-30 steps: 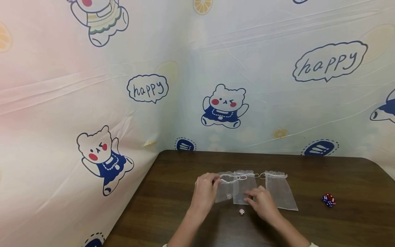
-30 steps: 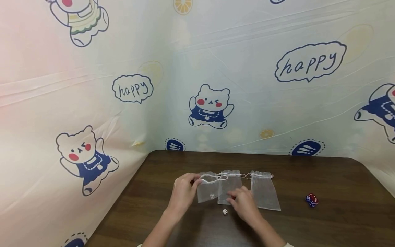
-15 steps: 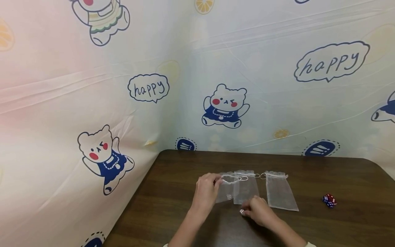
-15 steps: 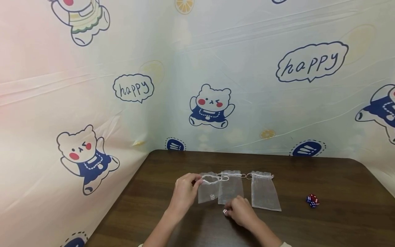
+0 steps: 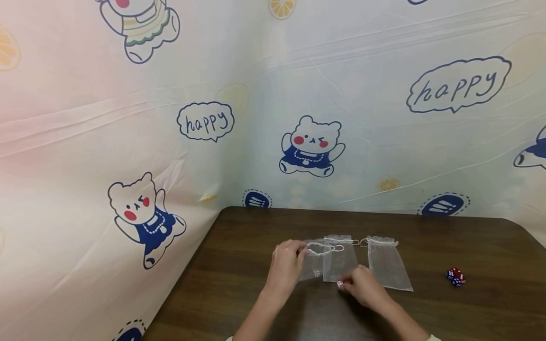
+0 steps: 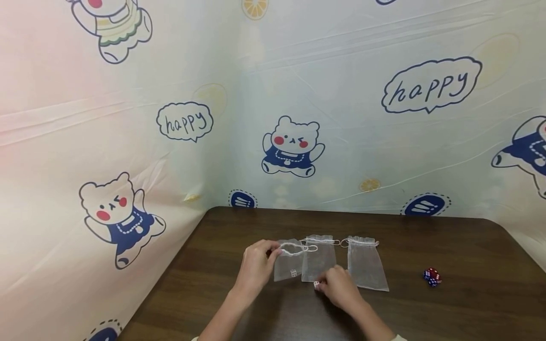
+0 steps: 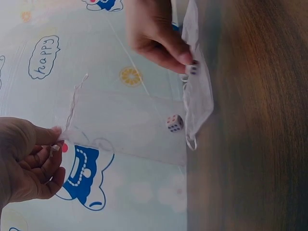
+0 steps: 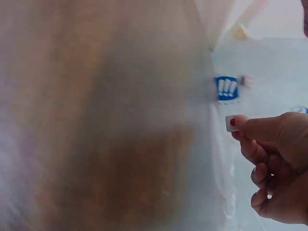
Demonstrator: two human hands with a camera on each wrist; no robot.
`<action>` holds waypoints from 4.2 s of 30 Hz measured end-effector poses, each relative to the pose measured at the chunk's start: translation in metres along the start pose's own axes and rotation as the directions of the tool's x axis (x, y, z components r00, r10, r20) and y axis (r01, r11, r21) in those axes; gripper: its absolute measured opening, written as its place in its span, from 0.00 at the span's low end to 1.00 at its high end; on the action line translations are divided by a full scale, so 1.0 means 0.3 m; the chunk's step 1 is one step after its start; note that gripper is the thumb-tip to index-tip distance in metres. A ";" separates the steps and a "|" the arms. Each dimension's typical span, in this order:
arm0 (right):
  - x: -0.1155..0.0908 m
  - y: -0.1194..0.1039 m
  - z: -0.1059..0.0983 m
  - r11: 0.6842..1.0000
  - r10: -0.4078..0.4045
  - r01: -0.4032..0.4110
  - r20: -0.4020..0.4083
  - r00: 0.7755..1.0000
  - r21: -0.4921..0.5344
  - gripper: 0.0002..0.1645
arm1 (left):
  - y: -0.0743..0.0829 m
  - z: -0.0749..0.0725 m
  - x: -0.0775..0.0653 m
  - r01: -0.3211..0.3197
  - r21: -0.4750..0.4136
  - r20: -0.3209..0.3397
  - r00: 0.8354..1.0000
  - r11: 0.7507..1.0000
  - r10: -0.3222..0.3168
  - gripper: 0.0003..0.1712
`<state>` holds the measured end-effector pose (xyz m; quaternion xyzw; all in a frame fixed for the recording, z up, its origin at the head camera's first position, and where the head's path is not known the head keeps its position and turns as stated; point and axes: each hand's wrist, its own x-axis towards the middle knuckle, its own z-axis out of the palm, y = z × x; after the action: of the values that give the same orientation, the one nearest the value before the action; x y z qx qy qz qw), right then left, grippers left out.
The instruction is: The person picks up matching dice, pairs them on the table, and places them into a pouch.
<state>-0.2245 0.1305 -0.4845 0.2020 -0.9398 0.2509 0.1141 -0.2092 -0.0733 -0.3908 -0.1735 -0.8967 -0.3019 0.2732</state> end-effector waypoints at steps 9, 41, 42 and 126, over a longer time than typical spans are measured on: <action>0.029 0.026 -0.101 0.994 0.094 -0.076 -0.252 0.963 0.078 0.05 | -0.003 0.009 -0.002 -0.011 -0.001 0.012 1.000 1.000 0.011 0.05; 0.049 -0.107 -0.205 0.934 -0.086 0.336 -0.836 0.542 0.122 0.10 | 0.020 0.052 -0.024 -0.086 -0.012 0.063 0.994 0.996 0.087 0.04; 0.050 -0.111 -0.202 0.932 -0.105 0.347 -0.840 0.533 0.104 0.12 | 0.021 0.053 -0.024 -0.086 -0.012 0.066 0.994 0.996 0.086 0.04; -0.007 -0.047 -0.150 0.974 0.084 0.043 -0.526 0.846 0.223 0.08 | 0.028 0.047 -0.021 -0.100 -0.101 0.115 0.987 0.990 0.111 0.07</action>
<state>-0.2113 0.1432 -0.4409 0.1260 -0.8385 0.4036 0.3437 -0.2057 -0.0589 -0.4004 -0.2514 -0.8859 -0.3180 0.2255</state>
